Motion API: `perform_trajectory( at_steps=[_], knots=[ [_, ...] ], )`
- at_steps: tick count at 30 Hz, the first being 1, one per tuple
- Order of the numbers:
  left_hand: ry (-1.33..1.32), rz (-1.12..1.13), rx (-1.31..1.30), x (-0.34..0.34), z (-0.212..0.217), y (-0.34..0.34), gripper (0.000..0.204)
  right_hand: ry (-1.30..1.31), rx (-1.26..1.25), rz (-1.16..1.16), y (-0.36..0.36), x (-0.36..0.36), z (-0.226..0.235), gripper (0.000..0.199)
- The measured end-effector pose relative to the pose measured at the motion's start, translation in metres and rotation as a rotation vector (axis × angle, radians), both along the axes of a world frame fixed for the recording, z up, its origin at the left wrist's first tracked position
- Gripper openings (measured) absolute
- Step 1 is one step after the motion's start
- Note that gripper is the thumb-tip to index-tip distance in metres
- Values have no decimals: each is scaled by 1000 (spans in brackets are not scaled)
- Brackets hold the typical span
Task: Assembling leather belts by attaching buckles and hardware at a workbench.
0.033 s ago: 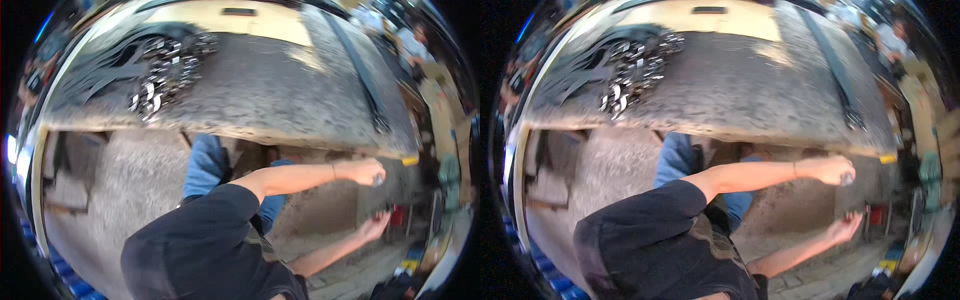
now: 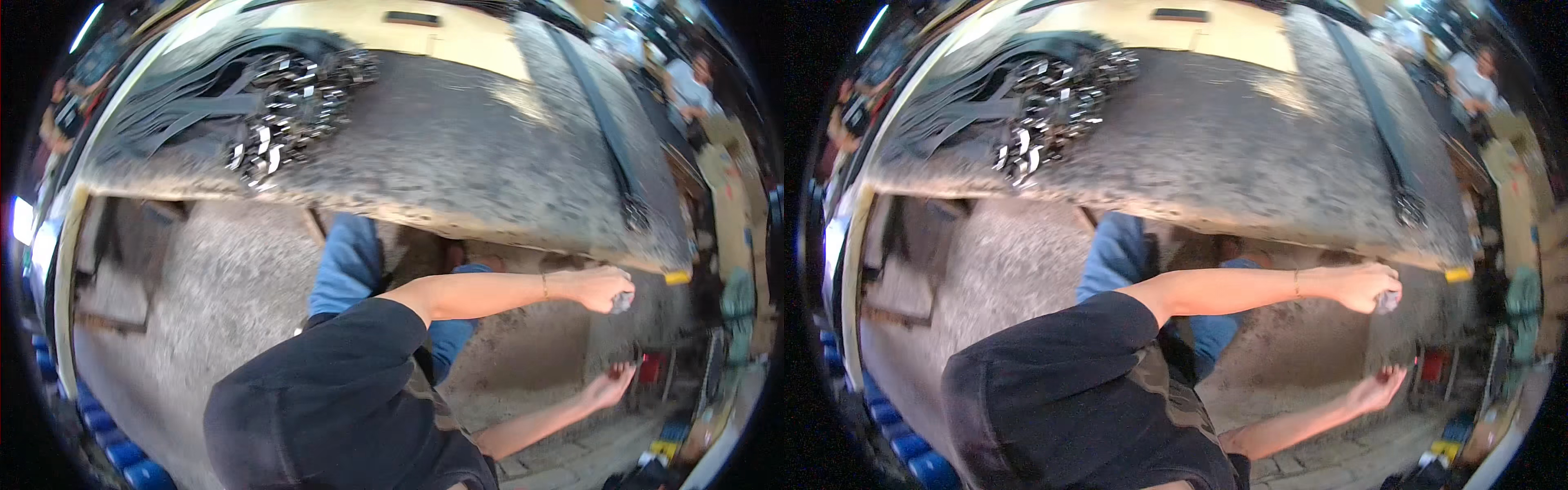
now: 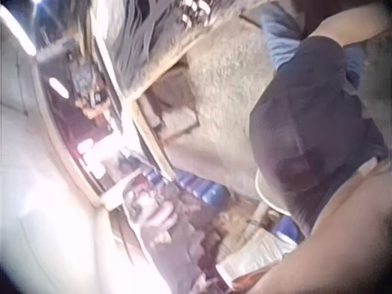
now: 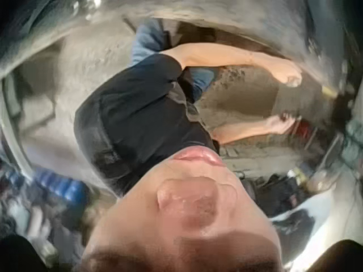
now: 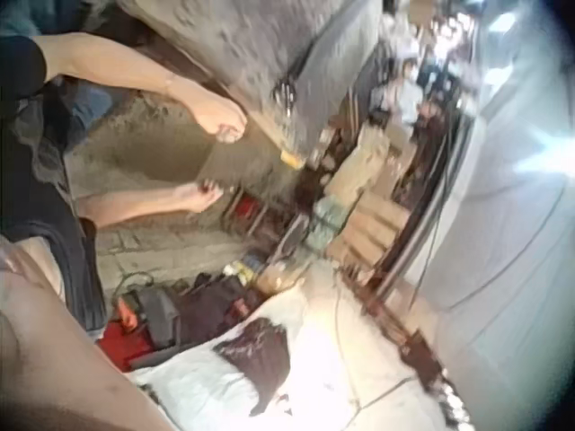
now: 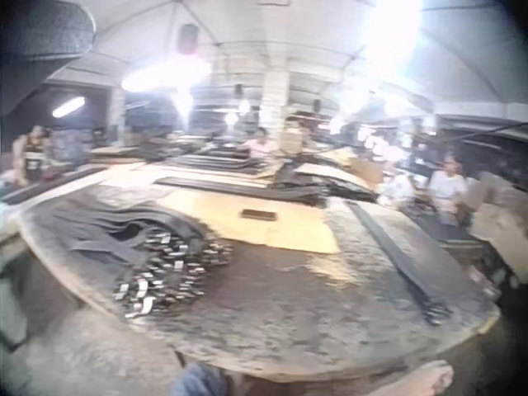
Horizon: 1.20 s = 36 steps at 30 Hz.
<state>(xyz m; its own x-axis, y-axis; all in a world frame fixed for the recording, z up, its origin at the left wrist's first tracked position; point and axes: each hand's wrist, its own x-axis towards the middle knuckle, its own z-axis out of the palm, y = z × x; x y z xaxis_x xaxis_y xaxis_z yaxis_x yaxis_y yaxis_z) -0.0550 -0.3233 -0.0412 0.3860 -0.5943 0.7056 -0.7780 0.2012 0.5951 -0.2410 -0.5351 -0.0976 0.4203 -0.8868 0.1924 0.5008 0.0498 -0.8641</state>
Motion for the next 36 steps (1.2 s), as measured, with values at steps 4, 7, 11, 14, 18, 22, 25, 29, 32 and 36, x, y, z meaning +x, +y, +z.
perform_trajectory(
  at_steps=[4,7,11,14,18,22,25,29,32,36],
  knots=[
    [150,290,-75,-22,22,153,46,220,191,60,16,-2,-33,20],
    [174,713,94,-59,70,303,36,310,325,184,41,22,-59,21],
    [121,1417,294,-105,108,449,27,344,228,322,56,42,-76,27],
    [-128,1724,626,-124,123,533,30,387,278,333,61,62,-83,31],
    [-212,1736,907,-123,134,588,52,437,188,383,83,83,-55,34],
    [-191,1382,1143,-97,135,597,62,408,119,412,101,99,-32,36],
    [-285,1286,1179,-83,141,608,56,406,70,437,119,103,-19,36],
    [-384,1189,1008,-68,162,598,45,461,-6,412,146,102,-3,34],
    [-383,1115,829,-50,169,552,40,377,-59,497,162,114,12,30],
    [-541,892,666,-18,134,454,31,250,-137,619,170,145,35,32]
  ],
)
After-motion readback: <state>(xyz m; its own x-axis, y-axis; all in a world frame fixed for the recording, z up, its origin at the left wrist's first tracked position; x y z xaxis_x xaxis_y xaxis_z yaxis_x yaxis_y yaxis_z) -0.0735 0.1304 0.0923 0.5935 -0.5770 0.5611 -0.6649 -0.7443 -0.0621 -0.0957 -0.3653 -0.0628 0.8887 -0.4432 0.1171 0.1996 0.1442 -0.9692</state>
